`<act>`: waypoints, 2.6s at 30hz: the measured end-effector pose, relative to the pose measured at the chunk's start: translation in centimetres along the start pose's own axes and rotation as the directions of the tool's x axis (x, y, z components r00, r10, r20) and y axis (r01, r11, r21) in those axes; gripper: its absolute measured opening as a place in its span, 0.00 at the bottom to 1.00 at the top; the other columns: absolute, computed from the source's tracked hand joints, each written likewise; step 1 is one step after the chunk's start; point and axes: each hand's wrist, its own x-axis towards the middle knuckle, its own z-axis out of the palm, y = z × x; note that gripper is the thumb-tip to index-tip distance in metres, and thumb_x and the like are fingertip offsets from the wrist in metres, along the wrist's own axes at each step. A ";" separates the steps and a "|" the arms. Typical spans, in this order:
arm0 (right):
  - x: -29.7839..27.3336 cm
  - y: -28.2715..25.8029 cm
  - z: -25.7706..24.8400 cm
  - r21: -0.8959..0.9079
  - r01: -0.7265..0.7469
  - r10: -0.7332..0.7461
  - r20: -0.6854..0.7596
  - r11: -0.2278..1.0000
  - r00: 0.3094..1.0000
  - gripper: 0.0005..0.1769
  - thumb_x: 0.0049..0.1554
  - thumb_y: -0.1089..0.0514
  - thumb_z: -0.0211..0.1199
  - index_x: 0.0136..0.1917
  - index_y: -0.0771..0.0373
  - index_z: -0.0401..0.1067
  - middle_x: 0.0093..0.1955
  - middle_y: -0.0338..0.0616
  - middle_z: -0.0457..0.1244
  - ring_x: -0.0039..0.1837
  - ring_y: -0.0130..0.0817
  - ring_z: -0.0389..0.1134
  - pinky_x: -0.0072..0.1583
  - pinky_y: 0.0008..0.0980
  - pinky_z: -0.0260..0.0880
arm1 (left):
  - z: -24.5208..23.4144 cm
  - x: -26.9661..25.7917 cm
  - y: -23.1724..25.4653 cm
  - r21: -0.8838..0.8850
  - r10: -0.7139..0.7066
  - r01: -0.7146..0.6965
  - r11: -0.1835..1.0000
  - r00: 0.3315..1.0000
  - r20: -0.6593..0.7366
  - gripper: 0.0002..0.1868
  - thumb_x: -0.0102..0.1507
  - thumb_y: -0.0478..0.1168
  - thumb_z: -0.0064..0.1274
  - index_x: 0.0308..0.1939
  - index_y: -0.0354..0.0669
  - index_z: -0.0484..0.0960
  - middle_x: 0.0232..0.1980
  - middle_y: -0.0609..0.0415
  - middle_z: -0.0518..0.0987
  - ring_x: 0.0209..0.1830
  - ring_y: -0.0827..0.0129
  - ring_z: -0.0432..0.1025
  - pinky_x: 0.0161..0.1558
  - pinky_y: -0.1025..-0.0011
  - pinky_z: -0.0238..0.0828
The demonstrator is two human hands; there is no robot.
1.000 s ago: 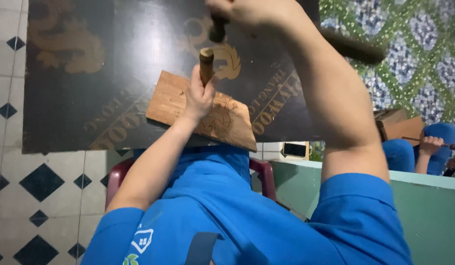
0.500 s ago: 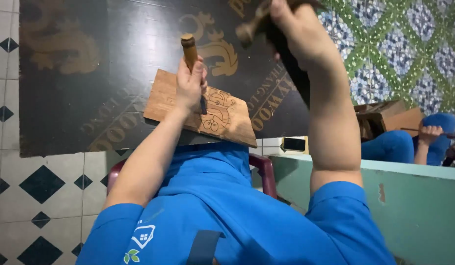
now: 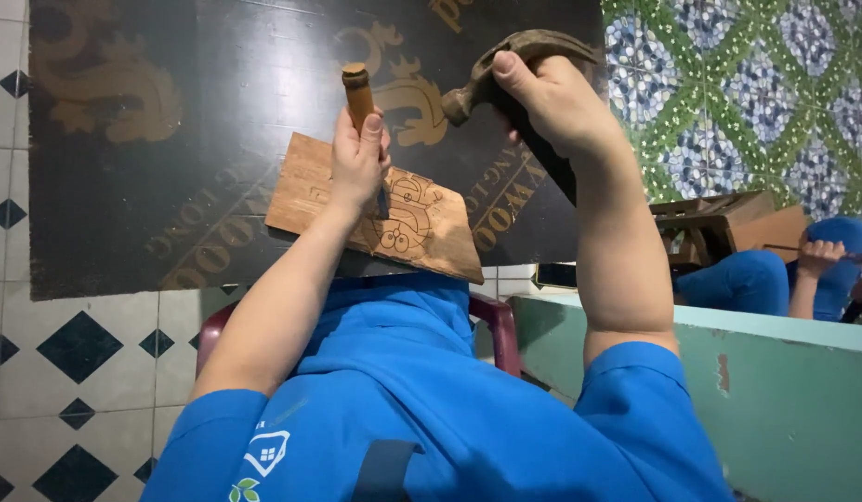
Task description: Carving a design into a wooden board using a hammer and a wood carving chisel.
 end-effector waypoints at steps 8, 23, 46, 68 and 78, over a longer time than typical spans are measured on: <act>0.3 -1.0 0.5 -0.050 0.089 -0.085 0.070 0.995 0.994 0.40 0.65 0.26 0.41 0.33 0.60 0.71 0.29 0.42 0.65 0.31 0.27 0.67 0.41 0.23 0.63 | 0.1 -0.4 0.0 0.077 0.065 -0.064 0.995 0.998 -0.013 0.24 0.69 0.62 0.45 0.52 0.47 0.66 0.29 0.62 0.65 0.22 0.79 0.59 0.22 0.80 0.59; 2.4 -12.1 1.9 -0.265 -0.010 -0.047 -0.207 0.964 0.977 0.34 0.74 0.39 0.51 0.27 0.49 0.56 0.23 0.28 0.48 0.28 0.20 0.44 0.40 0.22 0.49 | 1.4 -1.2 1.2 0.260 0.124 -0.145 0.955 0.988 0.097 0.31 0.65 0.73 0.40 0.46 0.50 0.65 0.27 0.64 0.65 0.21 0.78 0.62 0.23 0.80 0.63; 1.2 -12.3 -0.5 -0.196 -0.012 0.024 0.061 0.980 0.998 0.23 0.68 0.44 0.42 0.46 0.56 0.75 0.44 0.30 0.75 0.24 0.21 0.49 0.27 0.26 0.48 | 1.3 -2.3 1.5 0.337 0.169 -0.177 0.925 0.984 0.051 0.26 0.68 0.67 0.42 0.48 0.49 0.68 0.29 0.62 0.68 0.22 0.77 0.64 0.24 0.78 0.63; -6.3 23.5 7.9 0.718 0.011 0.239 -0.246 0.696 0.939 0.22 0.67 0.46 0.60 0.51 0.71 0.70 0.28 0.56 0.60 0.27 0.43 0.68 0.33 0.39 0.73 | -0.7 1.2 -0.8 0.078 0.053 -0.065 0.995 0.987 0.150 0.15 0.72 0.53 0.50 0.52 0.47 0.75 0.34 0.54 0.77 0.30 0.71 0.77 0.33 0.75 0.80; -4.4 21.0 8.9 0.549 -0.031 0.195 -0.243 0.835 0.950 0.19 0.63 0.52 0.68 0.49 0.75 0.73 0.32 0.61 0.65 0.31 0.45 0.70 0.36 0.42 0.72 | -0.4 1.4 0.5 0.073 -0.061 0.058 0.996 0.997 0.039 0.17 0.70 0.43 0.58 0.59 0.43 0.72 0.34 0.51 0.77 0.30 0.68 0.75 0.36 0.73 0.82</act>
